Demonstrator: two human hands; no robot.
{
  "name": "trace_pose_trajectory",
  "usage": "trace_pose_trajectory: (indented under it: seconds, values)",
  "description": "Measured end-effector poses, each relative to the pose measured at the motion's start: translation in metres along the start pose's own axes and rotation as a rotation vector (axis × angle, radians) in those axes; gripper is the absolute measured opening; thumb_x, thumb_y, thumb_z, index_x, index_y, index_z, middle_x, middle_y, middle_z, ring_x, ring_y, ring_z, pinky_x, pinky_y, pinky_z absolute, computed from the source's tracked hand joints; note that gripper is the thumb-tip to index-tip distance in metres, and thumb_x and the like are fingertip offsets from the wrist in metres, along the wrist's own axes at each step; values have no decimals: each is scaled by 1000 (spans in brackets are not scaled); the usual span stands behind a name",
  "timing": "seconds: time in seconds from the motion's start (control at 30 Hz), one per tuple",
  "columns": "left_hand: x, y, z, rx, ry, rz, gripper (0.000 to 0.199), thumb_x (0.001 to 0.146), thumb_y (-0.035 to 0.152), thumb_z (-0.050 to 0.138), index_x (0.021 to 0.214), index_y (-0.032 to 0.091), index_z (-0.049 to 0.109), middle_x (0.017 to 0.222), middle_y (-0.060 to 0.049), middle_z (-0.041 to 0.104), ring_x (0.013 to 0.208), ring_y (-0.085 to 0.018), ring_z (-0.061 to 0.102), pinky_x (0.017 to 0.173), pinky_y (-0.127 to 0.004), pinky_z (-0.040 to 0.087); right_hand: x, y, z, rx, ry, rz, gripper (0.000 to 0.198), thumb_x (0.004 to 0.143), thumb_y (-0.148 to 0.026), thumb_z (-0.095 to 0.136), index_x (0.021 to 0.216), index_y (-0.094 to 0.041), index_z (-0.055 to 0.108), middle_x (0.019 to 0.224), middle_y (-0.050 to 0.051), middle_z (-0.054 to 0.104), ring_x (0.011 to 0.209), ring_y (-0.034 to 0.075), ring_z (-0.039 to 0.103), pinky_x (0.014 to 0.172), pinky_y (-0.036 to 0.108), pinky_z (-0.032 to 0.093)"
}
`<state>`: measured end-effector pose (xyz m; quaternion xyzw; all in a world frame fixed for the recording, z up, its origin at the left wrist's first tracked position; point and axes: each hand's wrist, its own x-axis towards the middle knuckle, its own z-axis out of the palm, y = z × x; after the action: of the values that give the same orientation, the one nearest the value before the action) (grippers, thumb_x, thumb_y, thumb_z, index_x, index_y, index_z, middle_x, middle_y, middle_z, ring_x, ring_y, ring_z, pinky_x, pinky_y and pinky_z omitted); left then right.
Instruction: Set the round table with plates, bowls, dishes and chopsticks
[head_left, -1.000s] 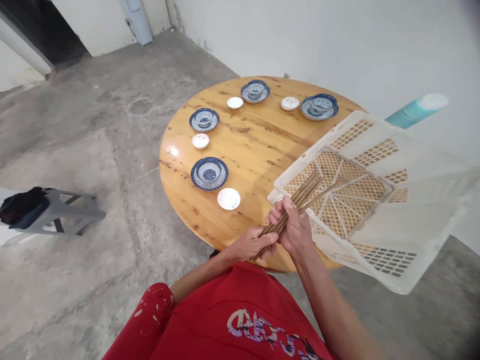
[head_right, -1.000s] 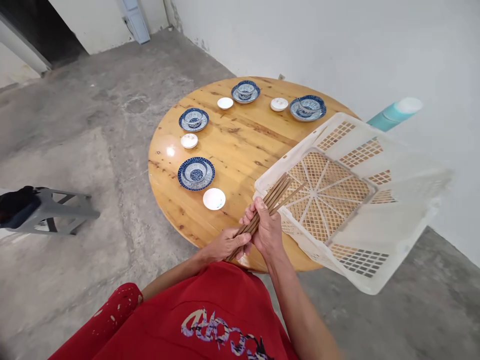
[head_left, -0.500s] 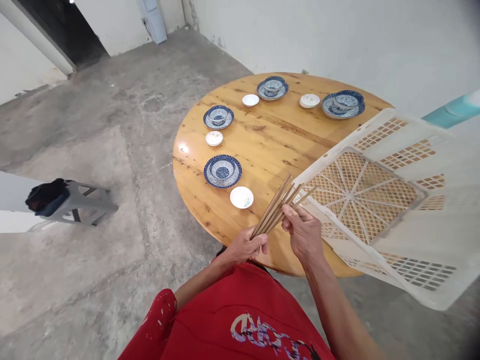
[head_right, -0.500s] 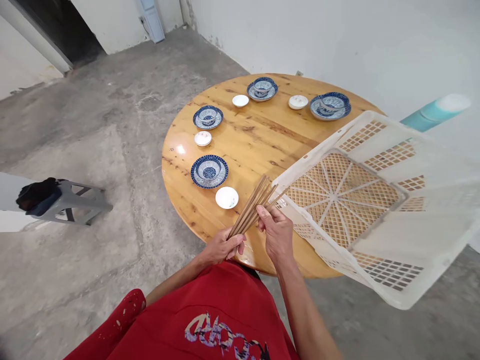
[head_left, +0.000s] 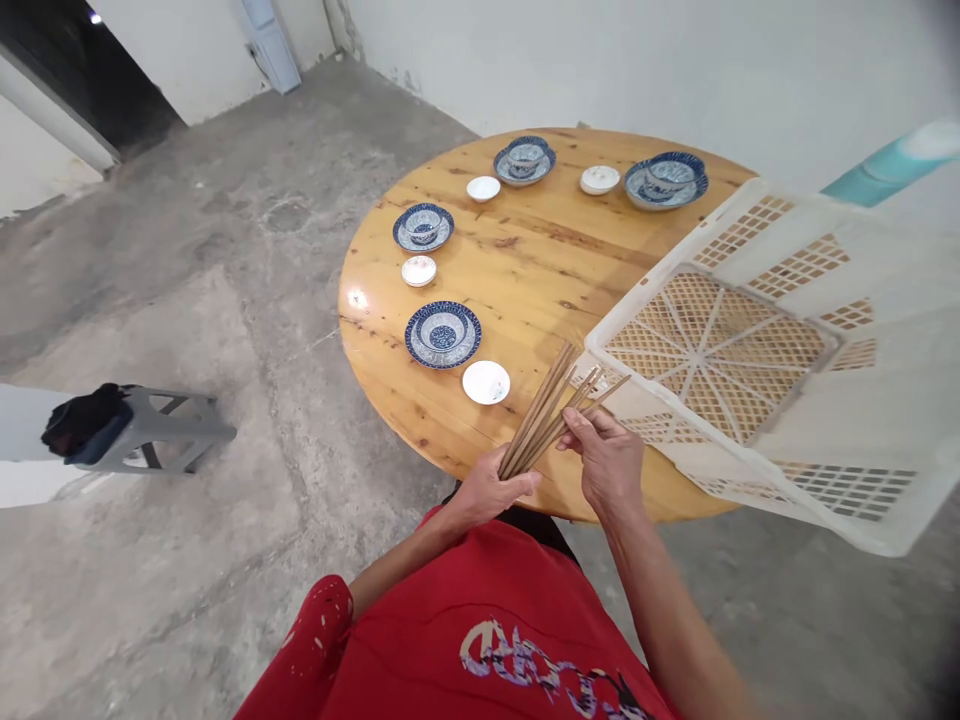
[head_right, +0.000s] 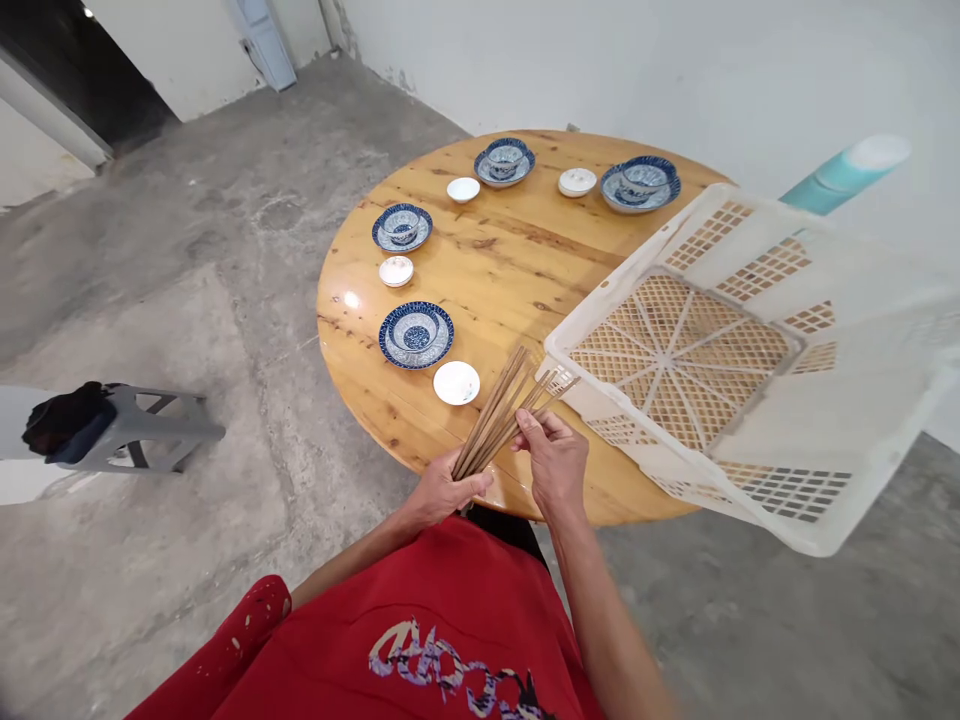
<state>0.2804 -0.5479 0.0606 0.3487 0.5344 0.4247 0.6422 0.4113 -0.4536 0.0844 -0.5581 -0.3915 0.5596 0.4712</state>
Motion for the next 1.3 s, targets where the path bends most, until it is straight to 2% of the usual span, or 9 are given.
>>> trace_pose_trajectory:
  seconds: [0.23,0.43,0.63,0.73,0.9,1.03,1.1,1.2,1.3]
  values:
    - [-7,6,5,-50,12,43,27,81,37,62,95,15,58,71,3,61,46,-5,41,46,-20,32,4,-1,-4,-35,-99,-56,41,66,-51,86,65,-17,64,62,-2,55,49,9,49,46,24,48]
    - [-17,4,14,-64,12,59,43,85,44,61,115,13,59,85,-1,68,47,-5,51,47,-21,36,6,1,-17,-164,-223,-86,41,77,-54,78,71,-17,61,57,-2,57,45,11,52,46,24,44]
    - [-17,-2,27,-107,56,69,46,87,54,64,107,13,61,94,-7,72,47,-3,50,45,-20,33,6,-4,-31,-173,-204,-73,41,76,-55,77,74,-17,60,53,-2,56,43,12,52,45,23,43]
    - [-17,-3,32,-153,79,56,52,86,58,65,111,13,58,96,-10,74,48,-5,54,43,-19,32,5,-6,-38,-150,-201,-88,42,76,-55,77,75,-17,61,53,-2,56,43,12,53,45,23,44]
    - [-20,-9,40,-158,154,69,52,85,58,64,112,14,56,92,-10,75,60,-14,67,49,-21,46,7,-5,-51,-134,-212,-120,37,77,-51,76,79,-17,62,53,-2,57,43,13,53,44,25,46]
    - [-24,-18,42,-69,395,117,35,85,48,65,96,16,58,88,-5,70,74,-17,70,60,-24,55,11,-5,-63,-93,-138,-182,26,78,-40,74,77,-17,62,57,-2,58,44,13,53,42,25,47]
    - [-25,-21,40,-37,509,155,30,85,45,64,91,16,58,88,-4,67,73,-14,68,59,-23,54,11,-8,-69,-25,-77,-202,21,76,-34,74,74,-17,62,57,-2,56,43,12,52,39,25,47]
    - [-24,-22,39,-45,588,184,27,87,43,61,88,16,58,79,-1,65,56,-7,56,48,-18,43,8,-20,-78,96,42,-203,19,69,-30,74,69,-16,62,56,-3,55,40,11,49,35,24,46]
    - [-21,-16,41,-149,575,173,29,86,45,64,92,17,57,73,3,61,45,-3,39,41,-18,28,6,-33,-87,166,141,-197,17,63,-29,73,67,-15,64,58,-2,57,39,10,48,31,22,46]
